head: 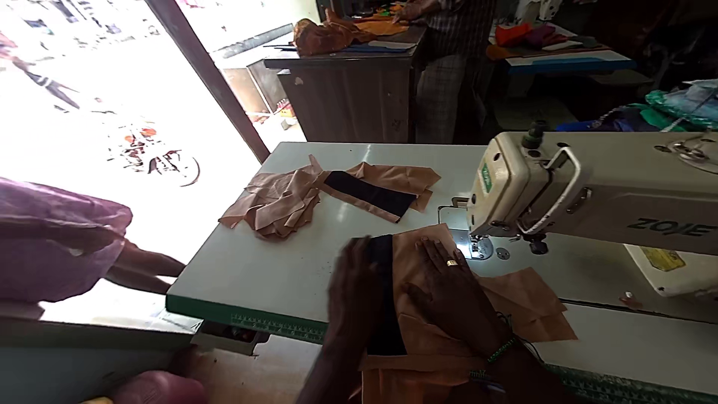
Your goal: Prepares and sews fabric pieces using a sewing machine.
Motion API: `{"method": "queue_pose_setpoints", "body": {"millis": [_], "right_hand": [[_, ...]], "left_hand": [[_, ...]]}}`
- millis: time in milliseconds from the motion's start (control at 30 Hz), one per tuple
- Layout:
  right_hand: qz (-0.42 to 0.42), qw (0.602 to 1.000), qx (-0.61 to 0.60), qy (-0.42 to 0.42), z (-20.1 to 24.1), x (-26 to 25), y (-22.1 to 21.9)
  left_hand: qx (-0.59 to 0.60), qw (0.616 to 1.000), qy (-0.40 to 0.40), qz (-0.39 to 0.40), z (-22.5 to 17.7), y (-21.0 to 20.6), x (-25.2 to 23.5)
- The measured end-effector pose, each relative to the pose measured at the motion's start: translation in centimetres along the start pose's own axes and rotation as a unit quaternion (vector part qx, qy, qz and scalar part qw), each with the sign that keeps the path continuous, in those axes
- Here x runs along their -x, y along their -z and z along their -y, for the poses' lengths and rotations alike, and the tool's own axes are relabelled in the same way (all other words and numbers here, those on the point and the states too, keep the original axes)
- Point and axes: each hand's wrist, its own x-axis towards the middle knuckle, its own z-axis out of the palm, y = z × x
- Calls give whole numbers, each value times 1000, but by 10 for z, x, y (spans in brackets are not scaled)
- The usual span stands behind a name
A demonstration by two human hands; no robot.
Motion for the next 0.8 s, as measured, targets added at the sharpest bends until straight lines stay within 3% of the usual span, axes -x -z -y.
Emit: {"method": "queue_pose_setpoints", "body": {"millis": [100,333,533,700,800], "right_hand": [[-25,999,18,13,-2,2,-5],[14,1000,15,-22,5,10,2],[-10,1000,19,-20,6,9,-3],[-18,999,28,-16,5,9,-2],[-21,999,27,-16,5,9,-3]], "left_hand": [[-24,990,-96,97,-10,-27,13],[-114,981,-77,135,22,-22,15],[-39,997,56,-25,45,0,-12],[25,996,84,-1,43,1,-25],[69,995,67,-40,45,-5,-19]]}}
